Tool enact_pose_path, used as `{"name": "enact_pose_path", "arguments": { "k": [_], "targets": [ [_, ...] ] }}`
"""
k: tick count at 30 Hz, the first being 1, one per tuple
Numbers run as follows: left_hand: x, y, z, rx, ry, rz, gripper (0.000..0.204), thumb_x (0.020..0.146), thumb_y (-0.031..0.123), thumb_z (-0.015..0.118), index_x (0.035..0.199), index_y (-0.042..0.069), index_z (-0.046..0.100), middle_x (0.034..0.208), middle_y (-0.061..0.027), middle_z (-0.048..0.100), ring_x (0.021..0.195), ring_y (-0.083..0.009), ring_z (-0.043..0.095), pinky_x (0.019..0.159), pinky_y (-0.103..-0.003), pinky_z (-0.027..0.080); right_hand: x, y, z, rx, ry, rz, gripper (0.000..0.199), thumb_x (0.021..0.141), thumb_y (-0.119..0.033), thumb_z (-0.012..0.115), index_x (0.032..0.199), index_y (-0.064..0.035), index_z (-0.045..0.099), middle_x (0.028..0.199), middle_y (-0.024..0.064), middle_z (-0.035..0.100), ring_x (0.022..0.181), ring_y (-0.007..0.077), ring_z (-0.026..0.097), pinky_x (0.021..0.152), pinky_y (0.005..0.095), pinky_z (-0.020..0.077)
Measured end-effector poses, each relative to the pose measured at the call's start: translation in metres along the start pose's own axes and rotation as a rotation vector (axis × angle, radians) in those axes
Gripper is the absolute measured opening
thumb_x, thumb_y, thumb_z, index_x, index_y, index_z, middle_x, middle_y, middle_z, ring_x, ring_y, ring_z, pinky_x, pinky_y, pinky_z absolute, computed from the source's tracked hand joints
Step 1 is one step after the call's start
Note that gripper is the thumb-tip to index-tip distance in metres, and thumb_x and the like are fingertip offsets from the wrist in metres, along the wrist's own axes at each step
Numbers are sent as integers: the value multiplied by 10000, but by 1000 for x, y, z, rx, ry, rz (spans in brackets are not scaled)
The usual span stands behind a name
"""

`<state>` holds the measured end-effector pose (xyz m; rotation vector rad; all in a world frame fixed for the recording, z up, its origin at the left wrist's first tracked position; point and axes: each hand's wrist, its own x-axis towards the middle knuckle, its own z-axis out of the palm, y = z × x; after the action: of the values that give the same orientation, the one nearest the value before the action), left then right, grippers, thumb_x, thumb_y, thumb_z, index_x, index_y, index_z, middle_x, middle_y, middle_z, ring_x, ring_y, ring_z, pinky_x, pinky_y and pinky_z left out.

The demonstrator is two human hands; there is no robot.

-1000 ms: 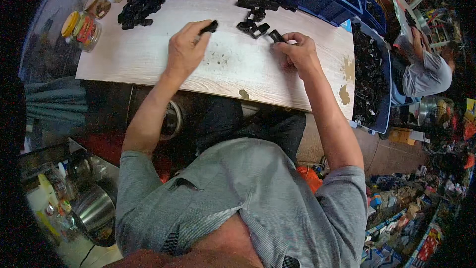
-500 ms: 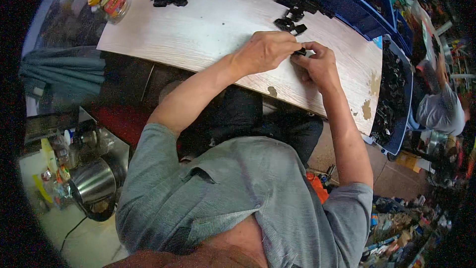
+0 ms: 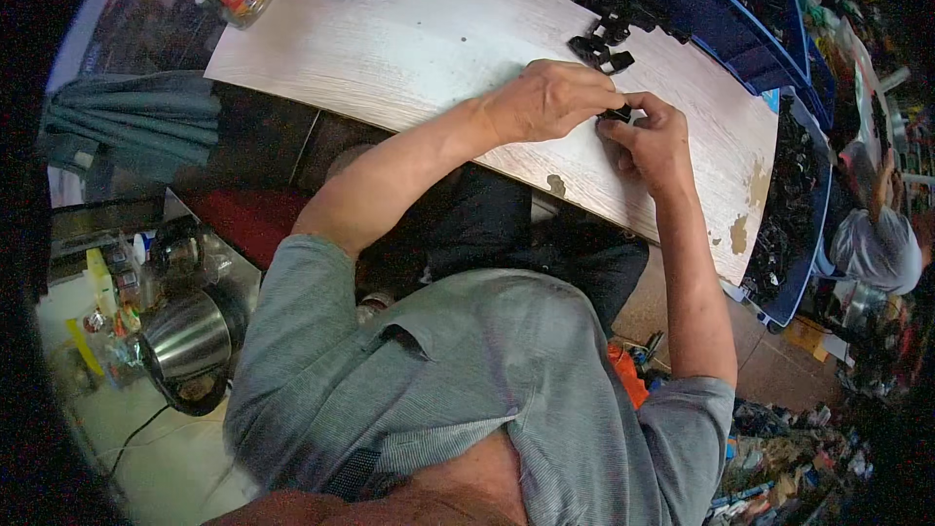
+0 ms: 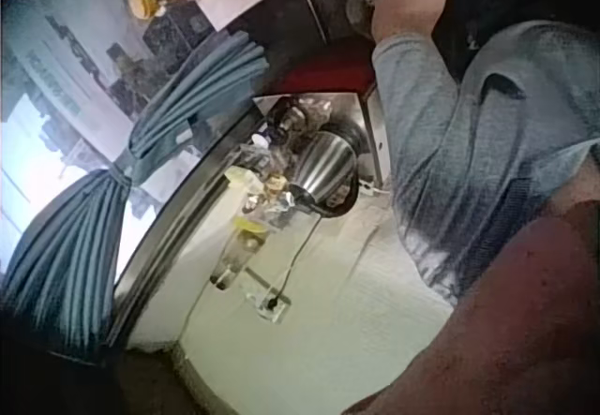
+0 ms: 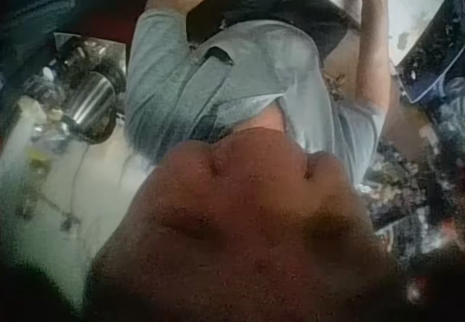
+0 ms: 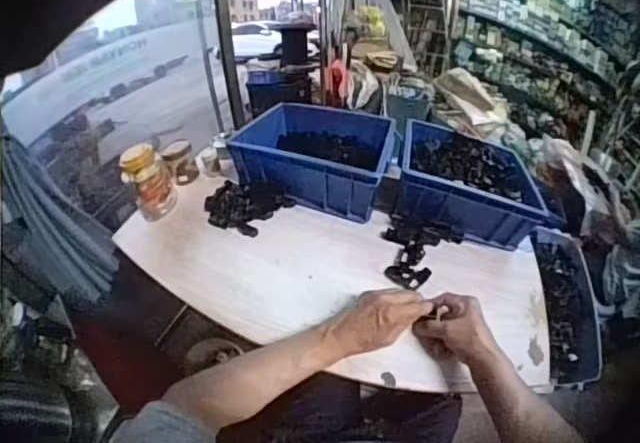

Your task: Inspecting and sorting small black plastic components on a workbench into bins.

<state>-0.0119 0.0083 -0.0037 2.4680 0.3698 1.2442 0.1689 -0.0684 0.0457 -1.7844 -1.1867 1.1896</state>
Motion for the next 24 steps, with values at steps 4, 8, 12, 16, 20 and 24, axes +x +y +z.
{"name": "enact_pose_path", "arguments": {
  "k": [4, 8, 12, 16, 20, 24],
  "targets": [
    [2, 3, 2, -1, -6, 7, 198, 863, 75, 630, 1040, 102, 713, 956, -61, 724, 889, -272, 716, 779, -375, 587, -1, 1, -1, -28, 14, 0, 260, 808, -85, 799, 1038, -20, 696, 612, -21, 566, 444, 68, 473, 395, 246, 349],
    [2, -1, 3, 16, -90, 1, 256, 873, 29, 648, 1109, 94, 721, 1019, -63, 738, 904, -262, 722, 799, -372, 596, -2, -5, 0, -50, 23, 8, 256, 806, -85, 804, 1026, -20, 691, 619, -9, 587, 440, 74, 482, 397, 248, 349],
    [0, 6, 0, 109, -156, -44, 278, 883, 12, 628, 1140, 97, 688, 992, -57, 721, 928, -233, 714, 785, -361, 597, 3, 2, 2, -30, 16, -2, 245, 819, -73, 806, 1026, -19, 688, 607, -9, 577, 438, 78, 494, 398, 251, 345],
    [-1, 18, -3, 141, -66, 3, 235, 884, 12, 622, 1112, 61, 649, 964, -67, 686, 887, -254, 700, 783, -377, 592, 2, 2, 2, 15, 21, -7, 256, 826, -67, 800, 1050, -13, 689, 609, -5, 580, 443, 83, 503, 396, 260, 350],
    [-1, 23, 1, 202, -26, 13, 250, 873, 7, 619, 1115, 62, 646, 975, -69, 684, 890, -268, 694, 788, -377, 589, -1, -2, -1, -72, 43, -19, 279, 825, -68, 796, 1078, -8, 693, 621, 5, 593, 445, 88, 509, 397, 262, 360],
    [-5, 29, -4, 227, -105, -46, 310, 862, 17, 624, 1168, 64, 646, 1059, -82, 699, 958, -265, 697, 822, -370, 591, -1, 1, -1, -71, 33, -23, 282, 826, -97, 808, 1076, -11, 709, 677, 23, 638, 485, 89, 539, 415, 269, 417]
  ]
}}
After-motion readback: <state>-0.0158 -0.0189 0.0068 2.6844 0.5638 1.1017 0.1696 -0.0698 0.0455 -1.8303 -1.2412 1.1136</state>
